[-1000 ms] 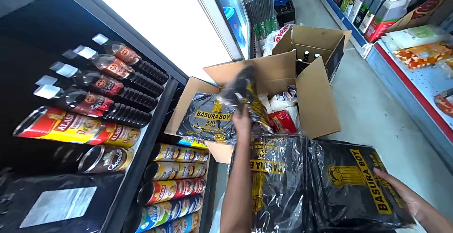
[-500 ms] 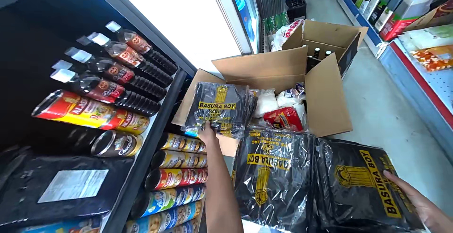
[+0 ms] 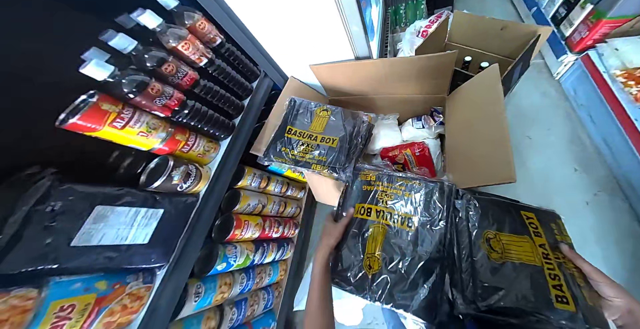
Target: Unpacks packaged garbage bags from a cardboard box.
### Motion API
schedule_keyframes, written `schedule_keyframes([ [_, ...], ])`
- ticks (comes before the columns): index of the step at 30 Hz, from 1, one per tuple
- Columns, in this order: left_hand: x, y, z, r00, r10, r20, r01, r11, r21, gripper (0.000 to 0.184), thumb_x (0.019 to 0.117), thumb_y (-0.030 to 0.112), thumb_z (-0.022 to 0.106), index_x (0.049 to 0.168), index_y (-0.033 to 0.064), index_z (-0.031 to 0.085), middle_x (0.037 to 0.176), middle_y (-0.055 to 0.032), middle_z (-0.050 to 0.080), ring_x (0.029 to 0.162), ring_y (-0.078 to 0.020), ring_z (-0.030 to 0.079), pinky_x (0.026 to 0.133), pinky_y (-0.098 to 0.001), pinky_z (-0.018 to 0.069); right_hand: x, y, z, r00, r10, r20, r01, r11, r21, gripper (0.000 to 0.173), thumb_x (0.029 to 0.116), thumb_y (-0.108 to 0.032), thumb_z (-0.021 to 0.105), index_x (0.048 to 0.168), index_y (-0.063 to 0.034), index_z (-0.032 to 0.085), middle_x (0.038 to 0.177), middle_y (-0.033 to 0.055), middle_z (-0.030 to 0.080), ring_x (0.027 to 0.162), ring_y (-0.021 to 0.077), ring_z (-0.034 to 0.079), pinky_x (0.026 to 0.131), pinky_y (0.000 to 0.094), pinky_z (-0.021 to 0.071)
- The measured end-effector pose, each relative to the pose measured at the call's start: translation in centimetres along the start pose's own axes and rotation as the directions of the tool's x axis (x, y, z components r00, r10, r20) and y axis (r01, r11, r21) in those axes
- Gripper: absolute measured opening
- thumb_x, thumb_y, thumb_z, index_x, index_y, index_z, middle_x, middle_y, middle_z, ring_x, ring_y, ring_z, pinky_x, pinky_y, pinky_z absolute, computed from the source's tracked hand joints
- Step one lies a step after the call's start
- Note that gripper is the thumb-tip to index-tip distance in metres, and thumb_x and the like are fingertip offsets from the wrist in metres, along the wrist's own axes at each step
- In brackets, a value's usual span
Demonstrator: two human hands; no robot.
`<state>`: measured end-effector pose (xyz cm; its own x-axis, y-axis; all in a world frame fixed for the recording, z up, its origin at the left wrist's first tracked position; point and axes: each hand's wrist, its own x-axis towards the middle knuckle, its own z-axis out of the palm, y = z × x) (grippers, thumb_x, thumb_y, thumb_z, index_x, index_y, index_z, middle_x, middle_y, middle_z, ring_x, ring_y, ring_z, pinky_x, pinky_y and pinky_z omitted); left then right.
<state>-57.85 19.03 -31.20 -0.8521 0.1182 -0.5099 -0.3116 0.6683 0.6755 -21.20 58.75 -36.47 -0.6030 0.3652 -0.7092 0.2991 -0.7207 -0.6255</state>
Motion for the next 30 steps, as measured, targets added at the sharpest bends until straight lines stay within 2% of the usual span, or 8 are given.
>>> schedule_keyframes([
  [4, 0.5, -1.3, -0.2, 0.93, -0.013, 0.367, 0.017, 1.0, -0.007, 0.064, 0.1014, 0.039, 0.061, 0.146, -0.004, 0.042, 0.122, -0.0213, 0.066, 0.109, -0.0244, 0.067, 0.099, -0.0427, 0.0543, 0.1, 0.2, -1.1, 0.999, -0.01, 0.032, 0.012, 0.999, -0.049, 0.078, 0.0593, -0.065, 0.089, 0.117, -0.0216, 0.059, 0.09, -0.0057, 0.076, 0.082, 0.005, 0.074, 0.072, 0.0263, 0.0635],
  [7, 1.5, -1.0, -1.0, 0.858, -0.011, 0.513, 0.019, 1.0, -0.01, 0.056, 0.1032, 0.03, 0.059, 0.146, -0.0012, 0.042, 0.123, -0.0157, 0.065, 0.108, -0.017, 0.066, 0.099, -0.0374, 0.054, -0.8, -0.3, -0.4, 0.999, -0.027, 0.036, 0.028, 0.999, -0.036, 0.058, 0.0758, -0.044, 0.084, 0.12, -0.0162, 0.057, 0.092, -0.0032, 0.076, 0.083, 0.0068, 0.074, 0.075, 0.0273, 0.0637],
  [10, 2.1, -1.7, -0.5, 0.855, -0.01, 0.518, 0.059, 0.995, -0.078, 0.053, 0.1032, 0.029, 0.057, 0.146, 0.001, 0.04, 0.117, -0.012, 0.066, 0.1, -0.0133, 0.066, 0.092, -0.0345, 0.0559, -2.1, -1.6, 1.2, 0.999, -0.028, 0.039, 0.03, 0.998, -0.063, 0.02, 0.1036, -0.017, 0.046, 0.123, -0.014, 0.05, 0.097, -0.0062, 0.074, 0.088, 0.0018, 0.072, 0.081, 0.0228, 0.0618],
  [13, 1.9, -2.1, -0.2, 0.875, -0.004, 0.484, 0.07, 0.99, -0.119, 0.053, 0.1026, 0.028, 0.059, 0.145, 0.0007, 0.042, 0.116, -0.0123, 0.067, 0.1, -0.0139, 0.067, 0.092, -0.0347, 0.0566, -2.4, -1.2, 1.2, 0.997, -0.076, 0.035, 0.077, 0.996, -0.052, 0.024, 0.0993, -0.018, 0.054, 0.122, -0.014, 0.051, 0.097, -0.0047, 0.074, 0.089, 0.004, 0.073, 0.08, 0.0253, 0.0625],
  [17, 1.2, -1.7, -0.5, 0.864, -0.048, 0.502, 0.111, 0.989, -0.096, 0.044, 0.1035, 0.029, 0.059, 0.137, 0.0018, 0.05, 0.11, -0.0083, 0.069, 0.096, -0.0111, 0.068, 0.09, -0.0324, 0.0569, -1.7, -0.1, 0.8, 0.99, -0.142, -0.027, 0.14, 0.988, -0.063, 0.07, 0.0655, -0.045, 0.09, 0.12, -0.0168, 0.057, 0.089, -0.0042, 0.076, 0.078, 0.0061, 0.074, 0.069, 0.0266, 0.0641],
  [21, -0.5, -1.7, -0.1, 0.879, -0.089, 0.468, 0.202, 0.959, -0.197, 0.041, 0.1049, 0.028, 0.056, 0.138, 0.0035, 0.05, 0.109, -0.0089, 0.07, 0.096, -0.0128, 0.069, 0.088, -0.0331, 0.0582, -2.6, -1.0, 2.1, 0.989, -0.149, 0.021, 0.15, 0.988, -0.047, 0.036, 0.0897, -0.023, 0.065, 0.122, -0.014, 0.052, 0.094, -0.0069, 0.075, 0.086, 0.0021, 0.073, 0.078, 0.0233, 0.0625],
  [25, -2.7, -1.5, 0.2, 0.92, -0.064, 0.387, 0.184, 0.942, -0.281, 0.04, 0.1011, 0.022, 0.062, 0.134, 0.0024, 0.051, 0.106, -0.0087, 0.071, 0.093, -0.0128, 0.07, 0.085, -0.0321, 0.0591, -1.6, -0.3, 1.1, 0.988, -0.152, -0.03, 0.15, 0.987, -0.062, 0.074, 0.0606, -0.048, 0.093, 0.119, -0.0178, 0.059, 0.088, -0.004, 0.077, 0.077, 0.0068, 0.075, 0.068, 0.0266, 0.064],
  [30, -6.7, -2.2, 0.7, 0.961, -0.075, 0.265, 0.183, 0.893, -0.411, 0.041, 0.0969, 0.017, 0.065, 0.132, -0.0001, 0.052, 0.102, -0.0096, 0.072, 0.09, -0.013, 0.071, 0.082, -0.0316, 0.0608, -2.6, -0.7, 1.7, 0.972, -0.227, -0.055, 0.223, 0.973, -0.059, 0.065, 0.0635, -0.043, 0.091, 0.116, -0.0194, 0.06, 0.087, -0.0065, 0.076, 0.076, 0.0044, 0.074, 0.068, 0.0247, 0.0636],
])
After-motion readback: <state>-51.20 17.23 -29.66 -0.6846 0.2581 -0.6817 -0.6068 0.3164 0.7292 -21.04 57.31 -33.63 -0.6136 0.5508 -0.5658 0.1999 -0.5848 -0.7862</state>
